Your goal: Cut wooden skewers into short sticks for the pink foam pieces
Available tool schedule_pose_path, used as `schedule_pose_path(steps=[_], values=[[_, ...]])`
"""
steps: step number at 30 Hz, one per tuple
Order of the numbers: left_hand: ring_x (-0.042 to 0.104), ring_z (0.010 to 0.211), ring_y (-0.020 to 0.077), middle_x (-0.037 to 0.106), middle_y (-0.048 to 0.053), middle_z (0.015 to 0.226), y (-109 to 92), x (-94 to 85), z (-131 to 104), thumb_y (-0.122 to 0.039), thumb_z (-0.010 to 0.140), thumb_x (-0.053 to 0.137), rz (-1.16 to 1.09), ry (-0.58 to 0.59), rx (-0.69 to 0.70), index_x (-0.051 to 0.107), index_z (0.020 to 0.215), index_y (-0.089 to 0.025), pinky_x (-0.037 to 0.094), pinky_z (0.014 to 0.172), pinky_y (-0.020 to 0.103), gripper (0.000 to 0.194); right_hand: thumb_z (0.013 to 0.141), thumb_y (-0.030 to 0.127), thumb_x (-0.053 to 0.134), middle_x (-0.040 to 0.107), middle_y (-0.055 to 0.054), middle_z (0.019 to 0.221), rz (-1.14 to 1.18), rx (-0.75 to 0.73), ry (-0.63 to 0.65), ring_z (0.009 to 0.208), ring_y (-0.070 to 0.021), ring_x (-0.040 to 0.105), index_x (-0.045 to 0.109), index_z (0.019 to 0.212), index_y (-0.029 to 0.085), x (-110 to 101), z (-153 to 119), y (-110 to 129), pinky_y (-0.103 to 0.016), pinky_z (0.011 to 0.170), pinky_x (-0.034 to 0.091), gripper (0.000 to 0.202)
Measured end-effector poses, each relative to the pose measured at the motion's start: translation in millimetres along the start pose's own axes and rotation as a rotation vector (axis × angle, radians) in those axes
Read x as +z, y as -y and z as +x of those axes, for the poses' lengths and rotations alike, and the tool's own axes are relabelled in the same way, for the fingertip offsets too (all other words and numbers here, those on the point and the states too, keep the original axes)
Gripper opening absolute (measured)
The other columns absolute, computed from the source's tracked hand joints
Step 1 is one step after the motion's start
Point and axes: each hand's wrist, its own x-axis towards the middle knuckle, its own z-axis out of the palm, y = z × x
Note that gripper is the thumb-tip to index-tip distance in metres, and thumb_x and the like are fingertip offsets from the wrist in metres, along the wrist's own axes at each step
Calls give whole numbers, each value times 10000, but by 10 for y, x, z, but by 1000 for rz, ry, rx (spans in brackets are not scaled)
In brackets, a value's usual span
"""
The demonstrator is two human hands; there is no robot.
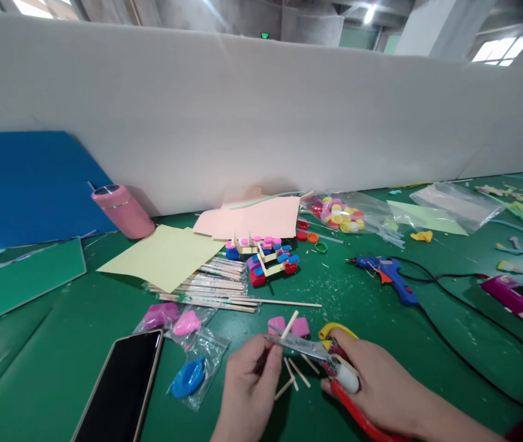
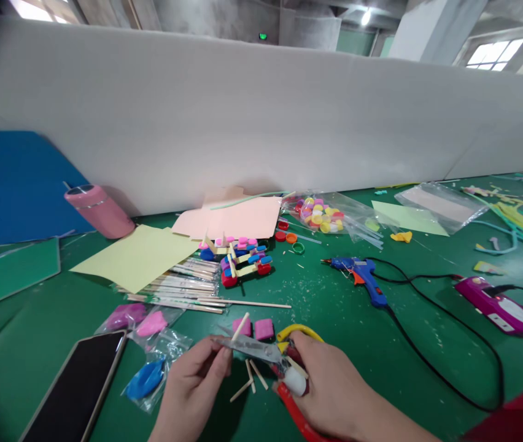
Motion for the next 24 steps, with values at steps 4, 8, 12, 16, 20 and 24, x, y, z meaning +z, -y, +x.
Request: schedule_pose_path(steps=[4,8,12,16,20,24], values=[[459,443,102,507,-10,508,49,36,-61,-143,779,463,346,-123,257,562,623,-158,367,437,186,186,695,380,581,606,27,744,53,11,28,589,-146,503,420,773,232,15,-20,68,-224,500,301,232],[498,463,110,507,-5,508,82,50,-93,-119,783,456,491,-225,378,538,628,-163,383,438,183,181,715,337,540,611,2,744,38,30,51,590,-157,520,441,765,224,41,-16,118,-231,497,304,158],[523,501,118,525,0,538,107,65,-103,-102,784,457,511,-243,413,541,683,-167,409,474,192,147,701,281,531,613,-15,739,22,37,52,589,-162,527,450,755,216,64,0,123,-234,501,309,117],[511,498,128,515,-2,544,143,92,-120,-106,783,461,507,-315,467,538,702,-176,417,489,219,133,683,317,563,618,7,742,76,28,40,594,-157,515,437,776,226,49,-7,153,-227,506,316,182],[530,545,143,558,14,608,160,103,-137,-90,774,474,534,-304,460,550,792,-175,433,530,243,115,682,342,561,623,2,754,91,36,67,598,-157,522,443,789,222,27,-10,215,-228,512,324,200],[522,515,132,551,4,583,182,109,-128,-111,787,463,521,-363,460,554,779,-175,425,506,226,111,693,308,536,624,-16,759,55,57,78,598,-161,538,462,765,212,43,11,219,-230,508,320,141]])
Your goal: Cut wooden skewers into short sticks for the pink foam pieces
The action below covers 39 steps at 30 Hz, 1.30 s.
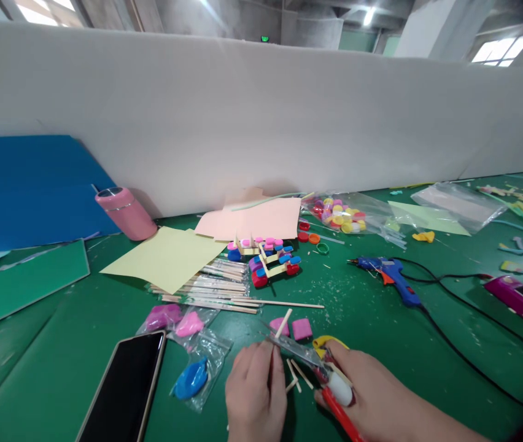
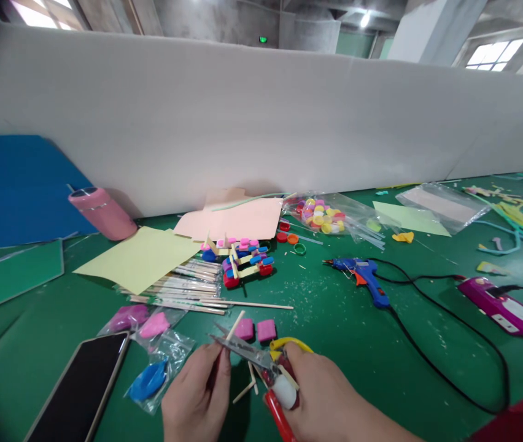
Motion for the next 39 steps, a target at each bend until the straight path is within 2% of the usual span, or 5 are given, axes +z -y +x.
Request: schedule_pose_path(steps=[11,16,22,31,39], values=[[535,474,115,576,-6,556,-85,-119,96,-146,771,487,-11,110,-121,575,708,-170,396,434,190,111,711,333,557,605,18,742,-39,-52,-43,577,-137,512,456,796,223,-24,14,-75,-220,491,289,172],[448,432,98,505,-39,498,-118,-159,149,-213,762,517,-310,153,-415,553,613,-176,361,412,189,158,687,356,595,599,22,760,-54,-108,-76,589,-135,504,443,817,224,-115,17,-48,-218,497,301,240],[384,438,73,424,-57,501,61,-139,231,-305,761,550,-764,-59,-873,565,705,-169,289,382,165,148,673,408,612,591,1,752,-65,-56,-146,598,-156,529,465,852,220,-336,-15,-231,-235,517,366,298],[516,534,124,589,-5,623,-20,-134,195,-213,779,515,-304,198,-379,614,798,-160,409,487,213,113,723,425,513,626,-78,919,-360,224,-387,780,-252,601,492,1025,179,-485,-25,-874,-327,621,437,390],[493,539,151,566,15,599,-17,-44,125,-140,799,463,-40,373,54,587,818,-170,381,524,262,129,787,376,504,577,-92,1035,-438,-156,-637,977,-251,513,544,1026,199,-465,-134,-534,-385,834,393,301]])
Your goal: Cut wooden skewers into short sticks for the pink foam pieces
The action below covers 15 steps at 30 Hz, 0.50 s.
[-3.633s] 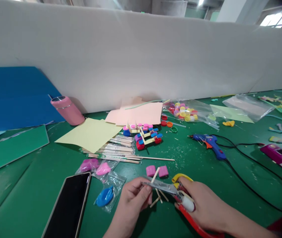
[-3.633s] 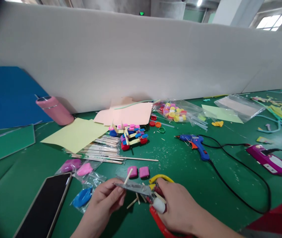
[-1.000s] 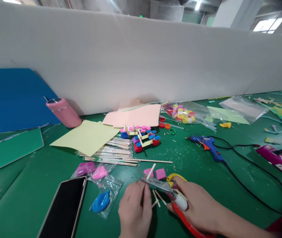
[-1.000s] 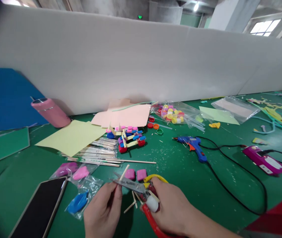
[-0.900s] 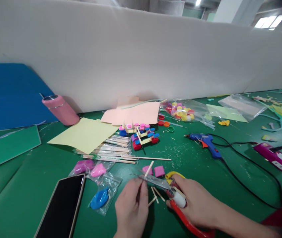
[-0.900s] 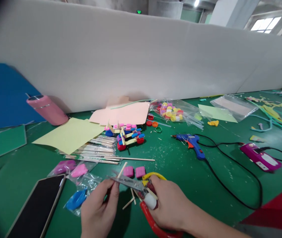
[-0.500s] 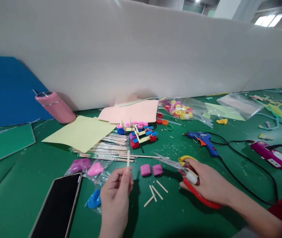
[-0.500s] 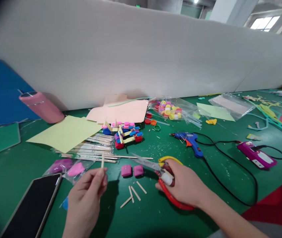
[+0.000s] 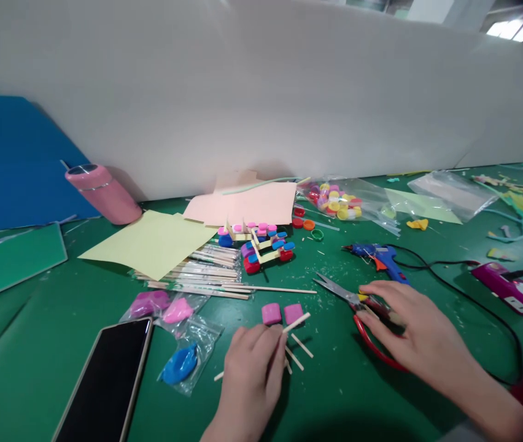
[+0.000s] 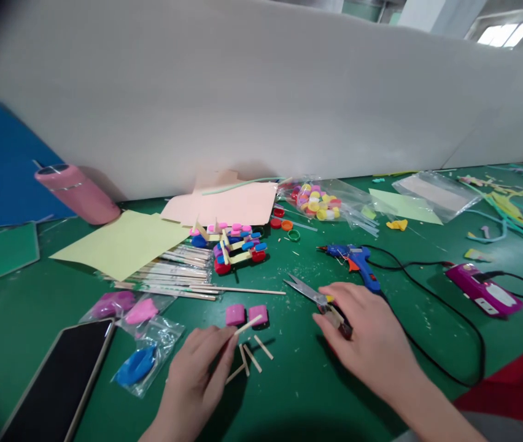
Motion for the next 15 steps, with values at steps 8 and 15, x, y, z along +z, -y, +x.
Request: schedule_pose_path(steps=[8,15], values=[[472,539,171,566,32,614,52,26,-27,-109,807,397,195,146,152,562,793,-161,343,510,293,174,871,229,430,614,-62,936,261,-458,191,831,-182,510,566,1047,209,251,250,664,-312,721,384,223],[502,569,197,582,67,659,96,87,-58,-118,798,405,249,92,148,555,933,-122,390,506,306,202,900,205,356,595,-22,718,271,-554,227,647,-144,462,580,905,178,459,299,611,-271,602,313,226]])
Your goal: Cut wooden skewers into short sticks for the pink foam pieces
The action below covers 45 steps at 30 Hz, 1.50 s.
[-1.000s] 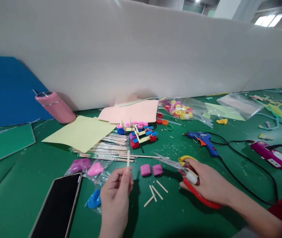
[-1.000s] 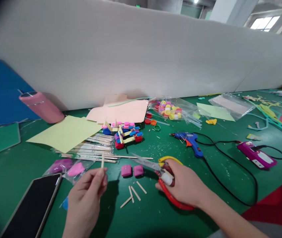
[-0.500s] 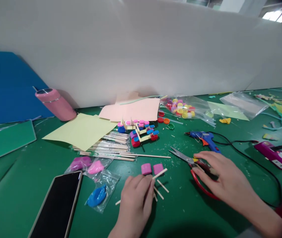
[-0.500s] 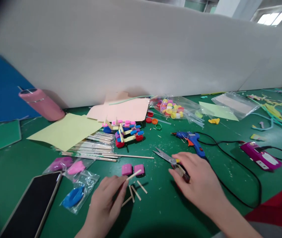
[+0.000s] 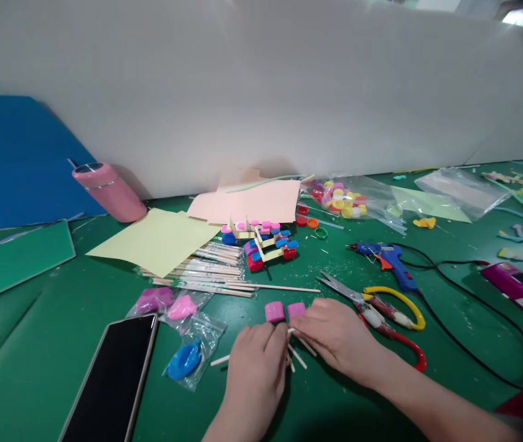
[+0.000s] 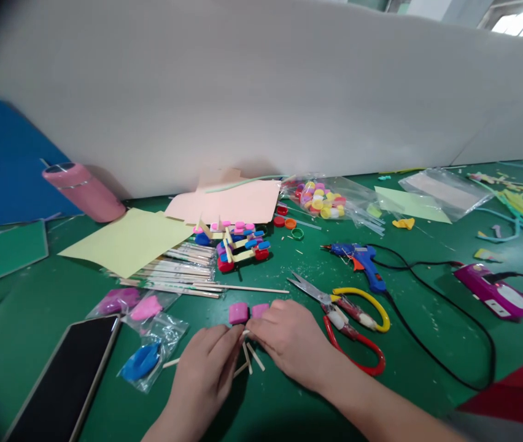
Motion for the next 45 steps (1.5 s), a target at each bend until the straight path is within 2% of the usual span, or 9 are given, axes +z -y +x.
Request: schedule_pose_path(steps=[9,35,40,45], values=[[504,489,177,557,54,580,-61,-3,-14,-120,807,344,112,-59,11,563,864,-128,405,444,272,226,892,194,366,605,-22,733,28,28,-37,667,-141,483,575,876,182,24,-5,32,-258,605,318,210],[514,479,189,564,55,576,-113,-25,-12,-54,725,389,131,27,-45,570,817,-135,419,438,281,218,890,199,356,605,-35,710,19,80,-27,648,-151,481,579,799,168,55,-27,78,-255,603,334,242],[501,496,185,564,56,596,-81,-33,-9,-61,749,390,79,59,-28,567,842,-135,401,450,278,214,894,215,348,622,-31,716,43,36,6,647,-151,490,594,831,174,5,-13,30,-261,598,323,257],[487,529,193,585,65,642,-38,-71,16,-63,770,391,-16,94,65,561,849,-132,378,467,290,199,907,242,337,598,-14,679,146,-43,130,636,-130,486,578,766,175,-172,6,-42,-233,613,331,287]])
